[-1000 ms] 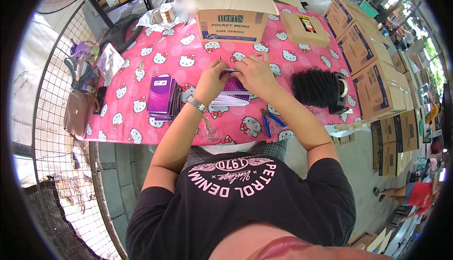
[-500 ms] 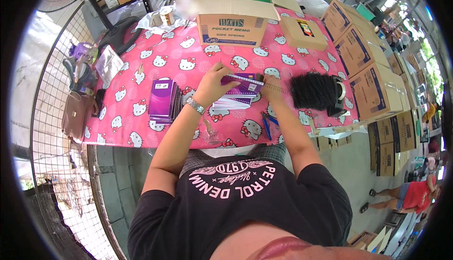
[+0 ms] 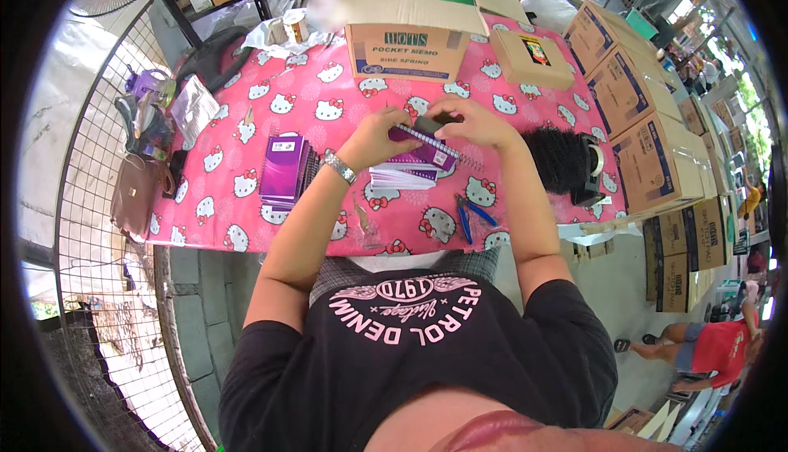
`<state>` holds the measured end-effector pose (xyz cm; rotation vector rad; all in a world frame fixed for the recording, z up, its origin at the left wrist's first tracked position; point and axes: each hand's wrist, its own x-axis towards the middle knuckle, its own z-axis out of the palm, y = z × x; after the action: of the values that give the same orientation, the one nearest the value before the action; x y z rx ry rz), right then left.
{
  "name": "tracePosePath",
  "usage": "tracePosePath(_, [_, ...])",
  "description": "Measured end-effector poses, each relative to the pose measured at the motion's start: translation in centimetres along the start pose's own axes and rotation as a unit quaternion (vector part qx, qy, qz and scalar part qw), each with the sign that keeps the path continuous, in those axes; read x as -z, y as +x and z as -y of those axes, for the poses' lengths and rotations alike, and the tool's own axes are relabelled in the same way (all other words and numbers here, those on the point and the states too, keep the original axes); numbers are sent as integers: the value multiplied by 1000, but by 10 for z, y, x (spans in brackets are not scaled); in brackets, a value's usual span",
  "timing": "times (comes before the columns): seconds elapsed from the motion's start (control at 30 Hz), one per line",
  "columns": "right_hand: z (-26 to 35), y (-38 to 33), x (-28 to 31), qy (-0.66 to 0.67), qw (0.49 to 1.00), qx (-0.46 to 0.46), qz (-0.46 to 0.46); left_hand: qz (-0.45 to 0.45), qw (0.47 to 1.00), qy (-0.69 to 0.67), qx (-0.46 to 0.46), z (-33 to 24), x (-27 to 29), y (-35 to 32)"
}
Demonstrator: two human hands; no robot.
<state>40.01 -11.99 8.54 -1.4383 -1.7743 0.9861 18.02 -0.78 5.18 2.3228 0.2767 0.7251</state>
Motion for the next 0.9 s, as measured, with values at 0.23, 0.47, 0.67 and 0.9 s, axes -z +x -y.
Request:
tracePosePath(0.23, [-47, 2, -3, 88, 970, -212, -78, 0, 997, -22, 70, -6, 2, -3])
tracePosePath(0.47, [-181, -73, -97, -164, 947, -152, -229, -91, 984, -23, 149, 3, -5, -11])
tracePosePath(0.67, [-161, -119, -127, -362, 847, -253, -297, -141, 971, -118, 149, 9, -10, -21])
tracePosePath(0.9, [-99, -161, -194, -377, 845, -301, -231, -114, 955, -109, 250, -5, -6, -25])
